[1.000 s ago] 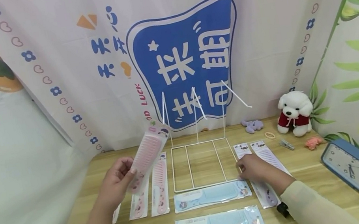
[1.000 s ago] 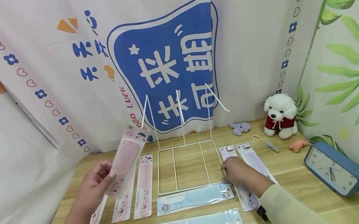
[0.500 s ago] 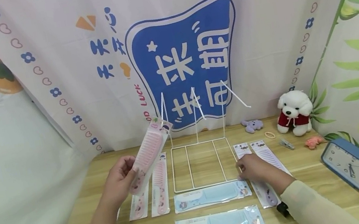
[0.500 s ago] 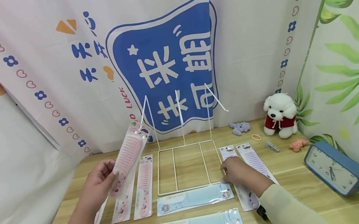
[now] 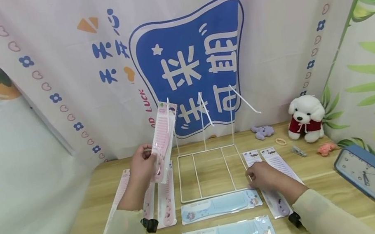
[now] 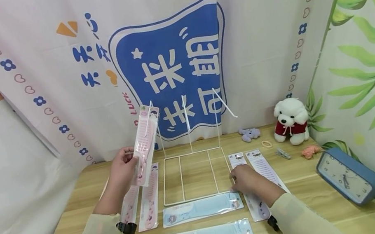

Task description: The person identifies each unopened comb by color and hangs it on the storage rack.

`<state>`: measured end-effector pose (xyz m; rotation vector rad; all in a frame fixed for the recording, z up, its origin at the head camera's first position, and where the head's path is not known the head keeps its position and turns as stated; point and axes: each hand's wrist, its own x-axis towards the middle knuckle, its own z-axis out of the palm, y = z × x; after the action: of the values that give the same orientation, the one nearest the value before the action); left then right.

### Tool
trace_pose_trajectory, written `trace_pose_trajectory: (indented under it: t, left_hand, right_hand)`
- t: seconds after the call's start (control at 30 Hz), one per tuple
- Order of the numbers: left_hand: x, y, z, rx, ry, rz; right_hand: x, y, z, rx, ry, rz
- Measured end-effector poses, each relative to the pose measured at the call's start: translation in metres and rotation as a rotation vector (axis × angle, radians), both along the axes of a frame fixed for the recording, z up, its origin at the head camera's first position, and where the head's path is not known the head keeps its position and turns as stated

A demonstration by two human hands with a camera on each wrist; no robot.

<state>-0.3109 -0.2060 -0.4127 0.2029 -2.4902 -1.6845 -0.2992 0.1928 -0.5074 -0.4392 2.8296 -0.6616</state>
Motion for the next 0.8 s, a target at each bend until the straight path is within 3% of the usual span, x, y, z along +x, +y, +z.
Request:
trace_pose_trajectory:
  t: [0.2,0.37,0.5,0.8]
  left_hand:
    - [-0.025,0.007,-0.010,0.036,0.024,-0.013]
    - [-0.043,0.016,-0.020,0.003,-0.014,-0.028]
    - [-0.058,0.024,-0.029,-0.032,0.002,-0.043]
    - [-0.081,0.032,-0.036,-0.075,-0.001,-0.066]
  right_hand:
    - [0.000,-0.001,-0.001,-0.002,-0.025,-0.024]
    - [0.000,0.001,0.000,0.014,-0.013,-0.035]
    - [0.000,0.001,0.002,0.021,-0.008,-0.037]
    - [0.001,-0.001,0.003,0.024,0.001,-0.019]
